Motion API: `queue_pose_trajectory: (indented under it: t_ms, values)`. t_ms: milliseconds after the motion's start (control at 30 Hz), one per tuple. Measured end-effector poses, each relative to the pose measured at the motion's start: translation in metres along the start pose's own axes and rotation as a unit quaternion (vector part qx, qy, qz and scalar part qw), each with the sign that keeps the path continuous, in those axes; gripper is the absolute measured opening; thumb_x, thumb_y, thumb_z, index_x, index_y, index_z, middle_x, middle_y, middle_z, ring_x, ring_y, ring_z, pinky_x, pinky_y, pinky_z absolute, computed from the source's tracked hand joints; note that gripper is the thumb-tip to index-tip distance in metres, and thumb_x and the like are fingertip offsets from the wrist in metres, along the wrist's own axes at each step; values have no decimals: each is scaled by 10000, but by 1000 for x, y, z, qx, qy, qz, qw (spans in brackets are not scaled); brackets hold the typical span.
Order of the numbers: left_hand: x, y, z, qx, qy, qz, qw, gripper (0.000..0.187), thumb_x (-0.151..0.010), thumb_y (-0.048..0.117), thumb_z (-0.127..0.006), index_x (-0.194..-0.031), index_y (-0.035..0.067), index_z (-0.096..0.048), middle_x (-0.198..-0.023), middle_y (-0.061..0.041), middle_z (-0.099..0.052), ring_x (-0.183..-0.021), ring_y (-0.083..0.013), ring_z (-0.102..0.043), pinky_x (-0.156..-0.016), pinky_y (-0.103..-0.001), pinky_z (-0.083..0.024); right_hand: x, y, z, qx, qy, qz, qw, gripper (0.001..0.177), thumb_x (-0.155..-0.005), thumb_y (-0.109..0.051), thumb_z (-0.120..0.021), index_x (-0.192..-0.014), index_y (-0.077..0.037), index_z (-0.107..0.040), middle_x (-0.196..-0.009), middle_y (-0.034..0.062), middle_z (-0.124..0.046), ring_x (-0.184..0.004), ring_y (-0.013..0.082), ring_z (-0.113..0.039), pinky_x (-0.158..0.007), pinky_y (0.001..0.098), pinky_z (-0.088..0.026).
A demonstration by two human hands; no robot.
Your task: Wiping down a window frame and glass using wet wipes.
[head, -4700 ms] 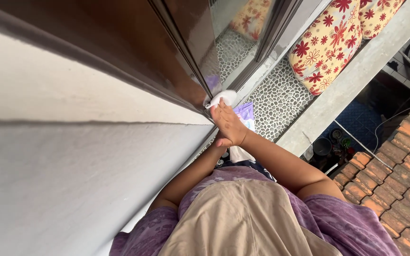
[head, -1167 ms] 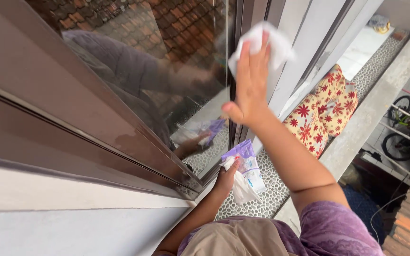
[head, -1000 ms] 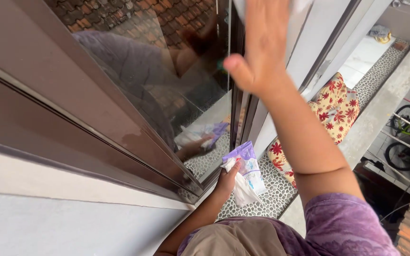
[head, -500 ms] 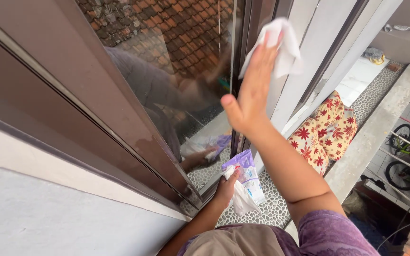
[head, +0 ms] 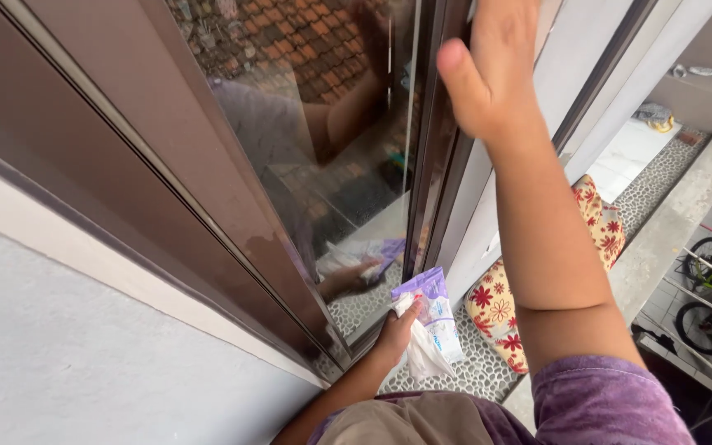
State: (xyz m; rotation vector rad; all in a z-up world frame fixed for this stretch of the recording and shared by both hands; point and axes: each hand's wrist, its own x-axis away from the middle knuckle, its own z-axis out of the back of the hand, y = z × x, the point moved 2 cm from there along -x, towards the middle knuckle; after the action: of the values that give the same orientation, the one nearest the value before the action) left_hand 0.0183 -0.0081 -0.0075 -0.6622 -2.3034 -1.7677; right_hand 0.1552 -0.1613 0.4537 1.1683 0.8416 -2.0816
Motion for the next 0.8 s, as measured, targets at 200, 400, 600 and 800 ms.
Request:
queue_pose_trajectory:
  t_ms: [200,400,600,800]
  values:
    - [-10,-43,23,57,33,15,998,487,-964,312,-660,-1358,28,-623,-1282,-83,-685,-1158,-179,-639,-980,-338,-494,130,-2,-57,25,22,6,999,1103,-973,-851,-226,-1631,34,-185,-1681,331,-98,-1572,522,-22,-1289,603,-21]
    - [-1,-54,38,32,53,29,998,487,-935,298,-677,-1354,56,-628,-1289,-56,-690,-1174,-158,-633,-996,-323,-484,240,15,-106,91,-105,-37,990,1213,-886,-904,-254,-1532,119,-344,-1560,437,-295,-1508,654,-151,-1223,729,-185]
    - [8,-65,41,41,41,14,998,485,-951,293,-675,-1357,30,-633,-1306,-52,-684,-1214,-153,-613,-1039,-318,-449,130,-19,-59,112,-47,-11,993,1174,-927,-874,-122,-1630,60,-234,-1691,290,-289,-1566,608,-107,-1276,647,-269]
    - [29,-67,56,42,50,63,996,498,-961,326,-675,-1362,36,-620,-1310,-81,-678,-1202,-182,-614,-1026,-340,-463,185,-12,-88,133,-41,-18,990,1072,-882,-842,-131,-1643,-87,-172,-1796,132,-98,-1561,457,54,-1273,585,45]
